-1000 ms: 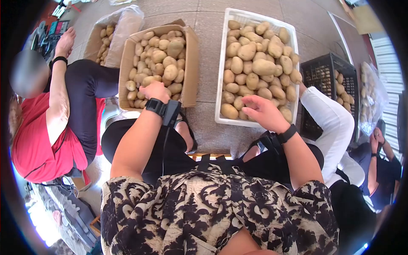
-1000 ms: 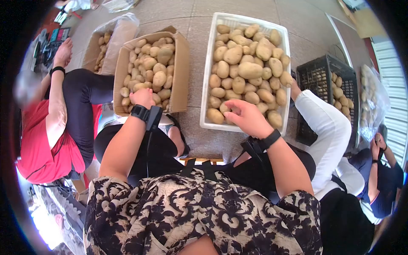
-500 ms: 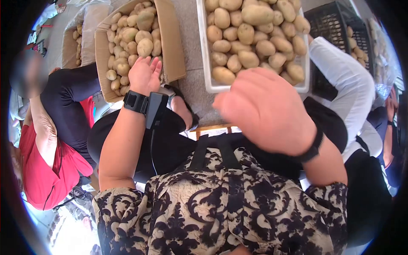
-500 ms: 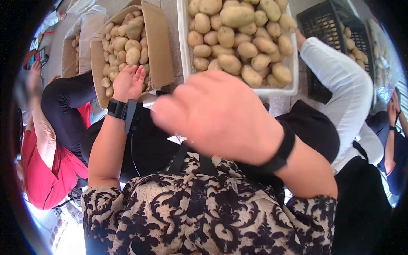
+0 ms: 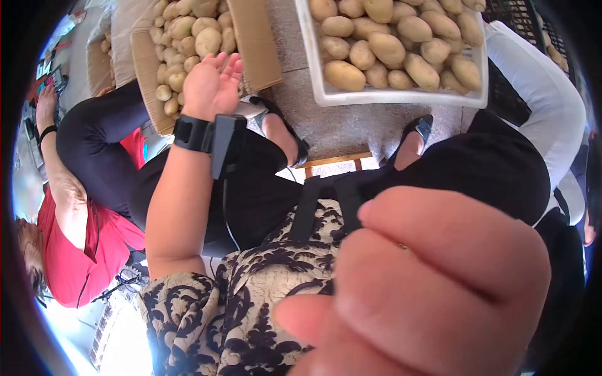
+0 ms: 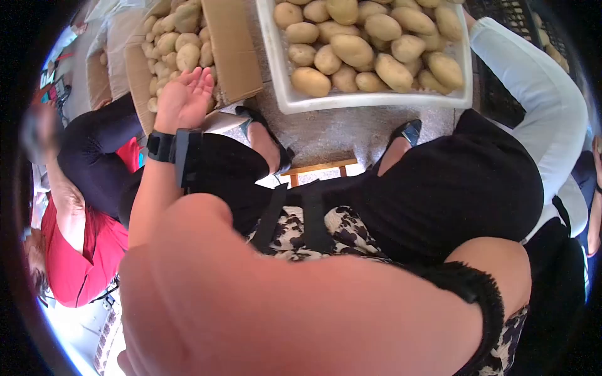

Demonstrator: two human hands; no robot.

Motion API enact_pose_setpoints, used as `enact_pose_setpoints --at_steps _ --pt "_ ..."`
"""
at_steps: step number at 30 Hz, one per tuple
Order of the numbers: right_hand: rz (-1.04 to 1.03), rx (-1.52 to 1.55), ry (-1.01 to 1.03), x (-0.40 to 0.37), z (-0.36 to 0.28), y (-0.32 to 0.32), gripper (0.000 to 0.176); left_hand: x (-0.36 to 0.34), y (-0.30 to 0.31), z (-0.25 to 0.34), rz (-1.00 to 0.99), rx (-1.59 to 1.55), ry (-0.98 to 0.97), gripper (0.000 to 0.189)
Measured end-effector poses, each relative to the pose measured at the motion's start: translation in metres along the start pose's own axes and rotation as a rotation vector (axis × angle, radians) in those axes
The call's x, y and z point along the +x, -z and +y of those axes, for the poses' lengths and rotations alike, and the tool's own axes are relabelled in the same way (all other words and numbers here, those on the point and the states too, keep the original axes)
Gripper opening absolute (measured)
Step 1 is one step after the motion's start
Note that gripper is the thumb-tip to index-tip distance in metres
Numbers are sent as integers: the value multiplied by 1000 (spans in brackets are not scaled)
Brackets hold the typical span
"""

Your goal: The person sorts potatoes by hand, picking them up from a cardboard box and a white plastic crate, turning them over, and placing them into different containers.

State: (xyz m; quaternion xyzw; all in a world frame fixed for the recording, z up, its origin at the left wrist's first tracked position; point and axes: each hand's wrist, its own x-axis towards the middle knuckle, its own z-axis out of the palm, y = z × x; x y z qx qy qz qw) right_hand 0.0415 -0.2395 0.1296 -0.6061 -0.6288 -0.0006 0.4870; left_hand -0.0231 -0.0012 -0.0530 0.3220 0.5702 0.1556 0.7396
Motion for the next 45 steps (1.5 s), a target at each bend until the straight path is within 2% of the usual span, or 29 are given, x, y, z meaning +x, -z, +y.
enact_pose_setpoints --at_steps 6,9,14,16,19,20,21,23,27,30,33,35,36,37,39,40,41,43,45 --pt "0 37 -9 -7 -8 0 21 2 -1 1 0 -22 36 49" --pt "6 47 8 -7 -14 2 21 7 2 -1 -60 -7 50 51" --pt "-4 83 22 -9 -18 11 21 7 1 -3 -8 39 38 51" --pt "-14 94 28 -10 -18 16 21 16 8 -3 -81 16 50 50" --pt "-84 67 8 -5 -10 25 21 9 3 -7 -60 -47 38 38" --pt "-127 55 -17 -5 -5 30 21 16 7 -8 -100 -86 73 32" --pt "-151 46 -42 0 7 35 21 0 -5 -7 -87 -37 22 28" --pt "-241 -39 -129 -8 27 37 21 -13 -15 -6 -42 -22 28 34" --pt "-249 -281 -457 -33 93 35 15 -25 -29 -8 -119 -11 48 38" --pt "-266 -453 -527 -52 131 43 8 -28 -33 -11 -205 15 69 36" --pt "-213 -589 -592 -71 160 46 14 -34 -40 -11 -243 48 97 36" --pt "-353 -766 -746 -80 172 49 23 -38 -44 -11 -252 61 114 36" --pt "-366 -817 -755 -86 182 49 21 -37 -44 -12 -251 59 111 33" --pt "-365 -829 -753 -94 193 47 21 -38 -45 -12 -261 54 111 33" --pt "-361 -666 -844 -102 209 42 24 -38 -46 -11 -263 75 115 34" --pt "-388 -567 -895 -104 211 40 31 -38 -46 -10 -267 83 122 36" --pt "-385 -571 -890 -103 209 38 31 -38 -47 -11 -270 80 116 36" --pt "-506 -604 -902 -99 204 34 34 -38 -47 -10 -272 94 127 35" --pt "-506 -588 -956 -93 202 33 35 -38 -46 -9 -278 93 131 35"
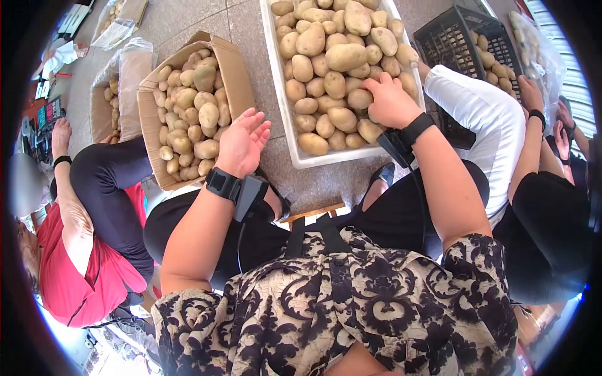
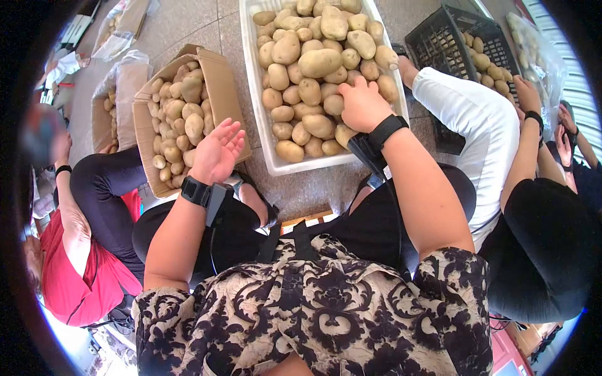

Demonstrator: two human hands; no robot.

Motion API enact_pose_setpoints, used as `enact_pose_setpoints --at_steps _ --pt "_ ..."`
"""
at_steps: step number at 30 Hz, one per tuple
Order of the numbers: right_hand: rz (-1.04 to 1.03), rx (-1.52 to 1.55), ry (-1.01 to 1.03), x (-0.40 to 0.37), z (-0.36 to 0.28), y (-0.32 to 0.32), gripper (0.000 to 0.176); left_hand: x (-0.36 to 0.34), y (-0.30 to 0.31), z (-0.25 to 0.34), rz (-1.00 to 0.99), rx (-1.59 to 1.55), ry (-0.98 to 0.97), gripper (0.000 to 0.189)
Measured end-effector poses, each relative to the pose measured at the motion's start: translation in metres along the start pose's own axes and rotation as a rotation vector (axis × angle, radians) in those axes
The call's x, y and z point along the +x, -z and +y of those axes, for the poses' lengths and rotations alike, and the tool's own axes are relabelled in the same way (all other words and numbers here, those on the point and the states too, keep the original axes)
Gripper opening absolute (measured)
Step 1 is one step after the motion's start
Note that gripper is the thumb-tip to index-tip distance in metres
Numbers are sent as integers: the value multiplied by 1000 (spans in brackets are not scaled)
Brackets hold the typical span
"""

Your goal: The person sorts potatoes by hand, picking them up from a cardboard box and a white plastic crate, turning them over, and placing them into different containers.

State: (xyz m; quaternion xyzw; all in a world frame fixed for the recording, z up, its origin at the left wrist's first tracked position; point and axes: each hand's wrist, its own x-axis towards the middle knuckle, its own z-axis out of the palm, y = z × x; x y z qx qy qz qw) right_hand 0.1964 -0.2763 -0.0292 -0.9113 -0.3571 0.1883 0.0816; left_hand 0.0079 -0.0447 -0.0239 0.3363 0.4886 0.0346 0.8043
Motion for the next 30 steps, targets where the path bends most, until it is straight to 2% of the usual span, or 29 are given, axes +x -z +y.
enact_pose_setpoints --at_steps 2,6,8,12,14,16,18,20,21,24,25,28,30 --pt "-45 11 13 0 -2 3 42 0 1 0 -4 0 4 35" --pt "-12 21 17 1 -2 1 40 -1 4 -1 -5 9 20 33" --pt "54 68 29 1 -2 2 24 -2 5 -1 -3 12 22 33" --pt "165 85 90 2 7 12 17 0 11 -5 -53 -19 33 33" --pt "152 62 42 -3 -2 27 21 1 15 -8 -74 -34 42 34" --pt "246 209 77 -10 -15 38 26 -4 16 -8 -94 -32 48 35" --pt "191 246 78 -18 -33 48 31 -10 14 -8 -58 -21 37 35" --pt "97 441 117 -23 -51 50 33 -14 11 -12 -35 -8 32 36" --pt "128 431 209 -21 -55 40 33 -15 12 -13 -84 -21 65 35" --pt "-79 575 153 -32 -87 37 32 -22 7 -11 -183 -36 113 32" --pt "-125 590 200 -37 -101 46 31 -26 3 -10 -218 -17 155 32" --pt "-151 703 288 -45 -113 26 31 -30 1 -15 -288 19 221 33" --pt "-120 735 332 -49 -124 24 30 -34 1 -15 -409 31 311 34"
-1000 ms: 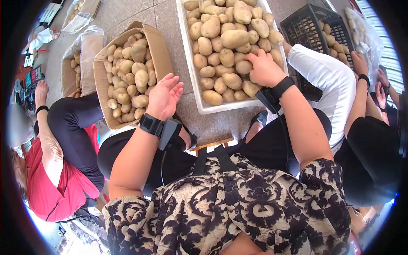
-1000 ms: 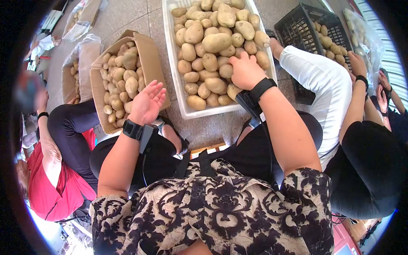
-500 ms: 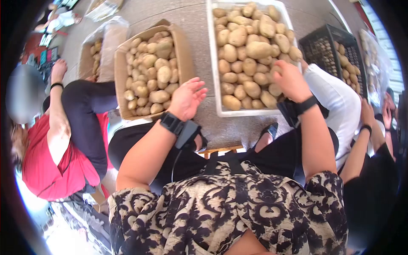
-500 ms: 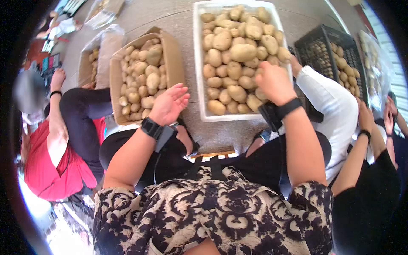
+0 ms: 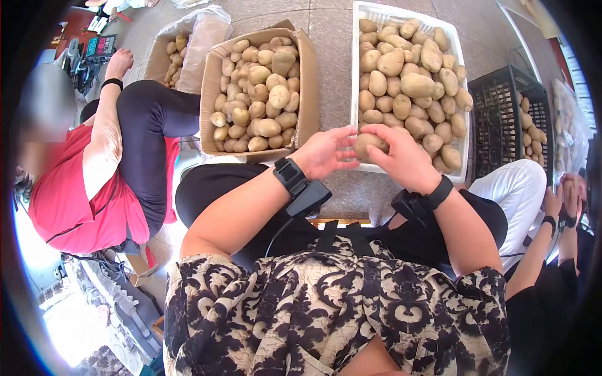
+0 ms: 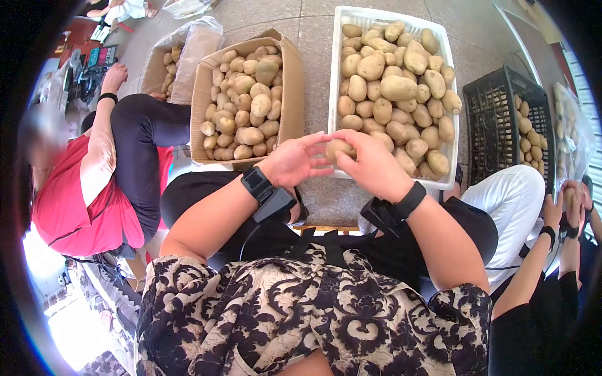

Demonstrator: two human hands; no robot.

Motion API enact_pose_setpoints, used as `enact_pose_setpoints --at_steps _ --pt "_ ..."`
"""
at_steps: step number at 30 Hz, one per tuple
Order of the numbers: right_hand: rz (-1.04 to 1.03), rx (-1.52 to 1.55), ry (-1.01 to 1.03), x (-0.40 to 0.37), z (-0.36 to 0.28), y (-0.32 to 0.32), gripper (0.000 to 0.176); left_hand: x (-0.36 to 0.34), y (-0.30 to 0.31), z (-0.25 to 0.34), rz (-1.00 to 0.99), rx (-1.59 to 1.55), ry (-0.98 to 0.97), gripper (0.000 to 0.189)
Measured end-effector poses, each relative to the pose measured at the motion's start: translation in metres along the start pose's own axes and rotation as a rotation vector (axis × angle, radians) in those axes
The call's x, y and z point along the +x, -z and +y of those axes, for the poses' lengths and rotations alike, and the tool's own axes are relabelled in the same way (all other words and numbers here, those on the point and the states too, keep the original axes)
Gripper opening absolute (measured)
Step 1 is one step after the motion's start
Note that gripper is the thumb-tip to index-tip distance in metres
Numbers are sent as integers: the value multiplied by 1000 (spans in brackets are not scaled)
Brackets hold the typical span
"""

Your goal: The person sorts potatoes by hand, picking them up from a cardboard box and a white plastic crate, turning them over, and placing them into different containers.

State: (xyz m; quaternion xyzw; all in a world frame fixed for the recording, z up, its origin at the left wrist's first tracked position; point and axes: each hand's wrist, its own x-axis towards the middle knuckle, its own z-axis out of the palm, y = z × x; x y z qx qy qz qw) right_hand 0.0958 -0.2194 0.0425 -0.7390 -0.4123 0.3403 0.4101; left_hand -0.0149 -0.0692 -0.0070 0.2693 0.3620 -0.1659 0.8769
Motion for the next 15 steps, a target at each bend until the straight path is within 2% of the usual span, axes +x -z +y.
enact_pose_setpoints --at_steps 2,4,6,8,10,11,12,15 --pt "-76 114 -54 -3 -10 -3 30 -4 -3 0 -23 28 7 35" --pt "-90 103 -33 -5 -8 -7 32 -6 -4 0 -130 -46 18 34" --pt "-114 238 14 -7 -3 -12 33 -7 0 2 -118 -78 0 30" --pt "-152 191 26 -7 -7 -9 34 -2 11 3 -106 -109 -17 27" --pt "-192 144 37 -7 -7 -7 36 7 26 1 71 -77 -133 22" --pt "-187 111 20 -7 -6 -7 35 7 24 4 215 -153 -173 36" --pt "-181 78 4 -7 -4 -6 33 7 28 7 216 -154 -175 36" --pt "-121 78 26 -7 6 -7 31 10 47 16 389 -217 -321 47"
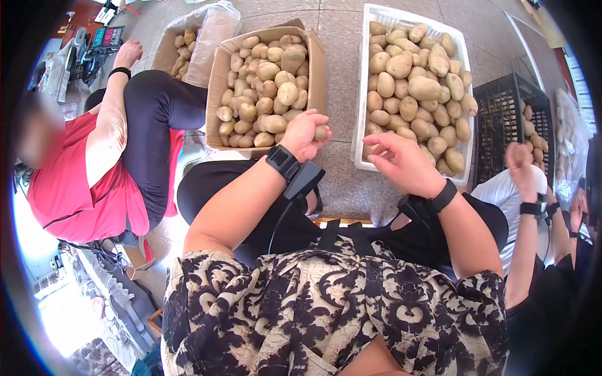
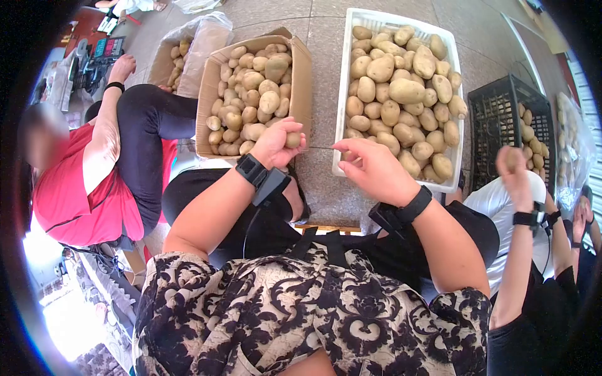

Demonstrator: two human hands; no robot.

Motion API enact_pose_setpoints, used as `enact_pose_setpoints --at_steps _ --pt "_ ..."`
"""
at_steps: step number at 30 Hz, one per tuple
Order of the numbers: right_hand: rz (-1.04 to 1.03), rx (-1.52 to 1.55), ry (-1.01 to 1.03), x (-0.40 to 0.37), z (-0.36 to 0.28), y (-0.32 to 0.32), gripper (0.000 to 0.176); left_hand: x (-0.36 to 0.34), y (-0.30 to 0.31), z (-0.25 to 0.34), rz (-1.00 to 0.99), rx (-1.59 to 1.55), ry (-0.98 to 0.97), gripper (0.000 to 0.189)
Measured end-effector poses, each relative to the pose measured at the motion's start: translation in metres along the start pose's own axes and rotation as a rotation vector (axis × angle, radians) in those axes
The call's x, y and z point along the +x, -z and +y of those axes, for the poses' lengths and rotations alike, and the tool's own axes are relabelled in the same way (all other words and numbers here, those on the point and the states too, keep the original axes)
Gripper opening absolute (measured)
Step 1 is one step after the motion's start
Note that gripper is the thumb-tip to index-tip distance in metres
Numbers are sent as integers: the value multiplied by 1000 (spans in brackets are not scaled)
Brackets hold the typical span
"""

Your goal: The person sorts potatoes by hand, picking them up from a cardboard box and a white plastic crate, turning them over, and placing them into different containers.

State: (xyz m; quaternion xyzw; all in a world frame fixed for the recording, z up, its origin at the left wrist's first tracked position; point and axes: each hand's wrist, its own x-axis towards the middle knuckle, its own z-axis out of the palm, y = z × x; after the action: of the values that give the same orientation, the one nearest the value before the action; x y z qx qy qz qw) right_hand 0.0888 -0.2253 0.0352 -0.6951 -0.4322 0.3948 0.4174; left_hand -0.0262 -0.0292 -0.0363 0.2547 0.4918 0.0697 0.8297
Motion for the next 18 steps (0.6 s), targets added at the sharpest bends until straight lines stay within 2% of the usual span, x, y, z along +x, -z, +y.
enact_pose_setpoints --at_steps 4,5,8,15,17,18 --pt "-11 -59 -32 -1 0 3 28 13 23 14 143 -35 -160 48" --pt "-7 -107 -6 -1 0 4 27 17 30 19 143 -35 -160 48" --pt "0 -172 36 -2 2 4 26 23 44 26 307 -140 -231 46" --pt "0 -230 62 -2 6 7 25 36 68 31 512 -117 -418 45" --pt "-4 -225 57 -3 7 7 25 39 77 37 525 75 -320 45" --pt "-7 -221 52 -4 7 7 25 40 76 37 585 3 -333 48"
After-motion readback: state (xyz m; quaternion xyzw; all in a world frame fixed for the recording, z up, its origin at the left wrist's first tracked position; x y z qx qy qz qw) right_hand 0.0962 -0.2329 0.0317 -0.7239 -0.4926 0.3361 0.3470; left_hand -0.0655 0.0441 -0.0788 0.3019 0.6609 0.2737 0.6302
